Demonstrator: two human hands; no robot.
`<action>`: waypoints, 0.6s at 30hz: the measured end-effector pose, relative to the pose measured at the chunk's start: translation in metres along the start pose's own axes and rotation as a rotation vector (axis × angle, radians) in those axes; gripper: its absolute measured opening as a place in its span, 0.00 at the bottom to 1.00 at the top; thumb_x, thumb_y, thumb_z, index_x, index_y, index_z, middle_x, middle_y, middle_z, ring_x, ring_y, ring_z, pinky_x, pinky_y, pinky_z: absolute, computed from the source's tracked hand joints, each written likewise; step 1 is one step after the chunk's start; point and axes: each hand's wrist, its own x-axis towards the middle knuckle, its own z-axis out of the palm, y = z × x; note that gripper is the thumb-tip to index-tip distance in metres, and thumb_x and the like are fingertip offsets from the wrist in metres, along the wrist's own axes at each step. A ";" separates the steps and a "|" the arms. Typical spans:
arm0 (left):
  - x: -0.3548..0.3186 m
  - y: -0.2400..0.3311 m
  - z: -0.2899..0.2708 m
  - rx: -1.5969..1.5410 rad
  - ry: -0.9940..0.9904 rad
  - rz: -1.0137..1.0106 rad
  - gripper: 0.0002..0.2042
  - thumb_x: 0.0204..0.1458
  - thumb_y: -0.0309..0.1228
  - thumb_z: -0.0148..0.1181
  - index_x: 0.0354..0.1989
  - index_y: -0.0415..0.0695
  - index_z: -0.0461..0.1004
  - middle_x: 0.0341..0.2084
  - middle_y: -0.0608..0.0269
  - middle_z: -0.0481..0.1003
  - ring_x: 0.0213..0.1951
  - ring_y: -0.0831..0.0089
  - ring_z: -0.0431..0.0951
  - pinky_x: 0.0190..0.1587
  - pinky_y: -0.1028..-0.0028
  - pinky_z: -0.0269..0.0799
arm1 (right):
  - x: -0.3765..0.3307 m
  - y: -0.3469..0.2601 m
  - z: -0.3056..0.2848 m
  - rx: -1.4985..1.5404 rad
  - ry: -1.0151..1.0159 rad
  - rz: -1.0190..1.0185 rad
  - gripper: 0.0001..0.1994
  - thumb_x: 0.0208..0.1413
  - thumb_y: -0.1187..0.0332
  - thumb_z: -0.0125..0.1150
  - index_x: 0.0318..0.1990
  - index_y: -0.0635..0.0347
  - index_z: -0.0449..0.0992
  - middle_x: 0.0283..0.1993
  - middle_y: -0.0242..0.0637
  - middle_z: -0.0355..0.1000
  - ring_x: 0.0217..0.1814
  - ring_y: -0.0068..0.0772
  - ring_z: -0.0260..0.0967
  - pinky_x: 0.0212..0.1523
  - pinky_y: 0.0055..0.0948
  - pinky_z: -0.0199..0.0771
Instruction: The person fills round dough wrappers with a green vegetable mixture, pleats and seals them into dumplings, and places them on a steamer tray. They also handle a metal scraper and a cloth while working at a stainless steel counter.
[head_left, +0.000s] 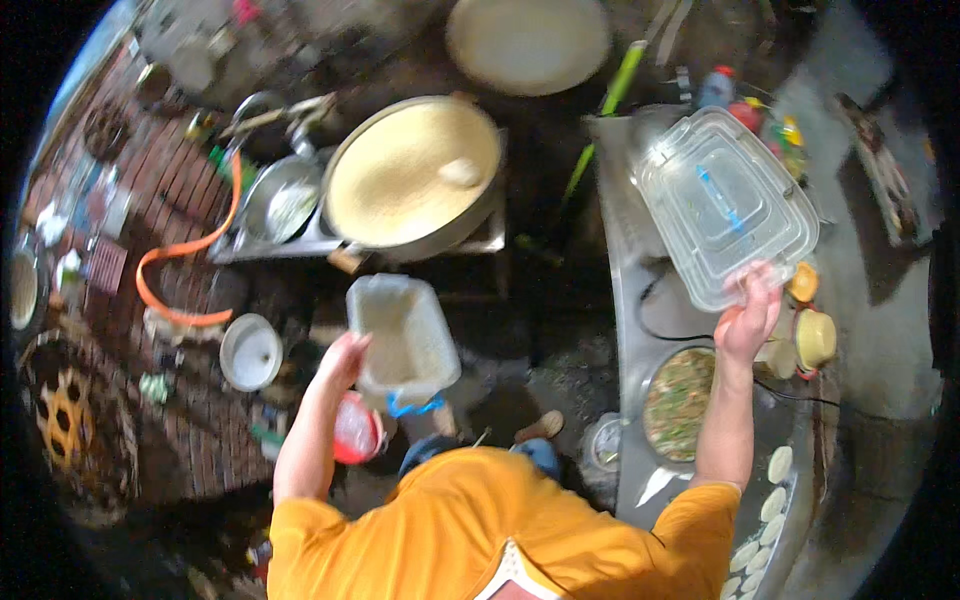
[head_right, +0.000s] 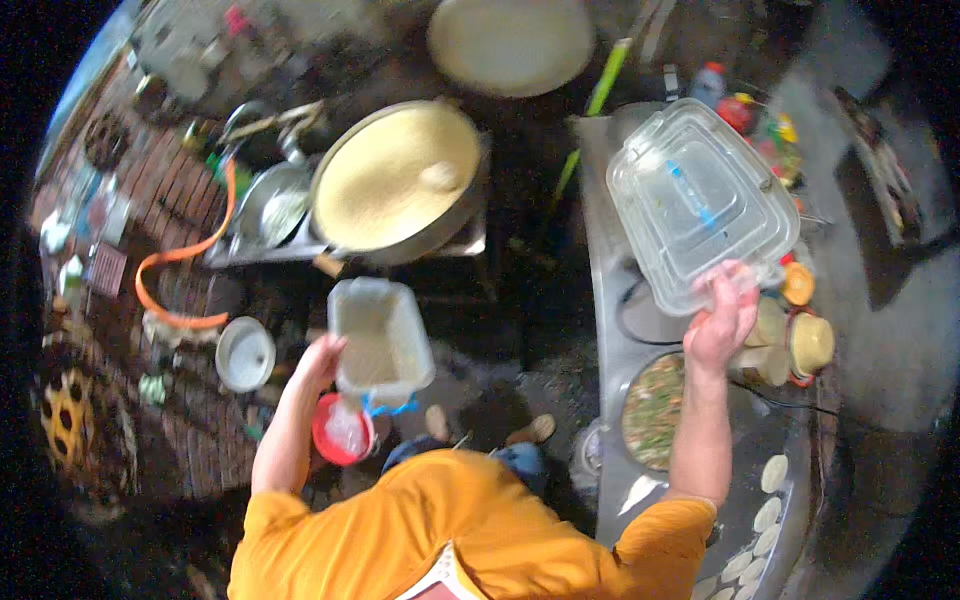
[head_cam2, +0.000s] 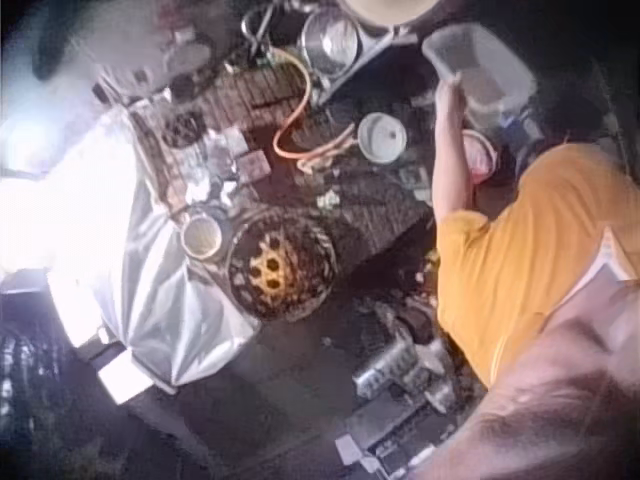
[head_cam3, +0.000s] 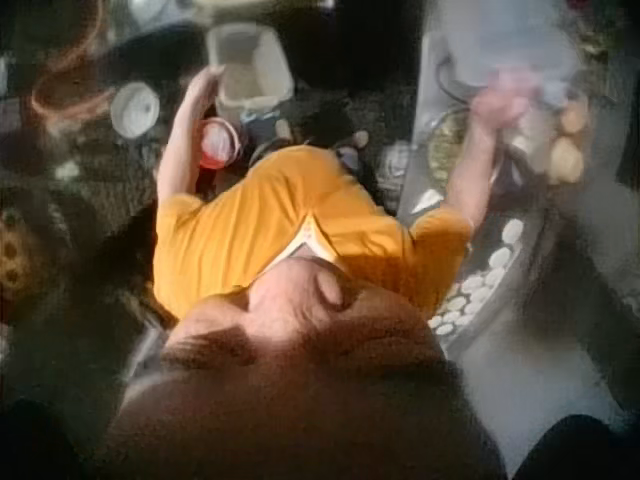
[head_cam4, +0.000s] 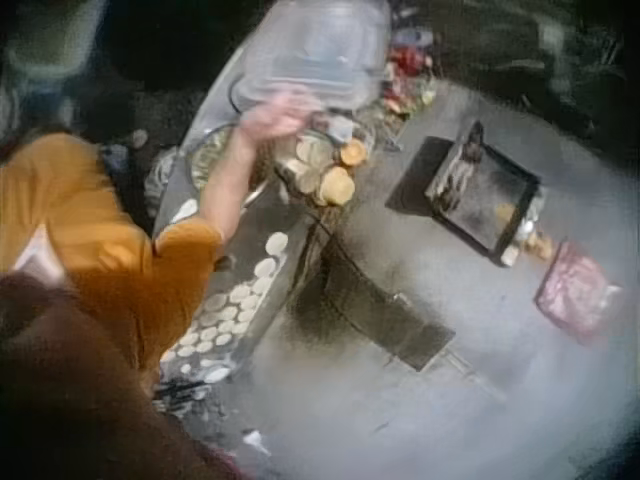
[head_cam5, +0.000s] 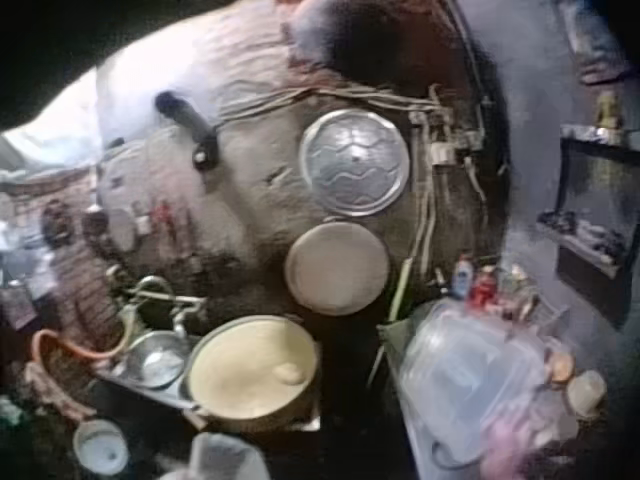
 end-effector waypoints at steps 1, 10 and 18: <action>-0.012 0.008 0.019 -0.090 -0.056 0.011 0.09 0.52 0.32 0.63 0.28 0.50 0.68 0.19 0.76 0.64 0.21 0.80 0.62 0.24 0.76 0.61 | -0.034 0.006 0.010 -0.081 -0.118 -0.055 0.07 0.54 0.74 0.54 0.41 0.60 0.69 0.35 0.32 0.68 0.33 0.24 0.66 0.35 0.28 0.70; 0.008 0.083 -0.031 -0.138 -0.328 -0.094 0.24 0.52 0.58 0.58 0.22 0.47 0.70 0.19 0.71 0.64 0.23 0.76 0.63 0.30 0.70 0.63 | -0.262 0.105 0.241 -0.653 -0.770 -0.605 0.18 0.32 0.69 0.66 0.35 0.59 0.72 0.31 0.40 0.70 0.32 0.44 0.70 0.34 0.38 0.74; 0.009 0.065 -0.107 -0.095 -0.246 -0.227 0.20 0.52 0.54 0.60 0.32 0.48 0.77 0.23 0.68 0.74 0.24 0.74 0.74 0.29 0.71 0.71 | -0.337 0.126 0.302 -0.486 -1.060 -0.514 0.24 0.42 0.53 0.71 0.38 0.62 0.71 0.34 0.40 0.68 0.34 0.43 0.68 0.34 0.37 0.73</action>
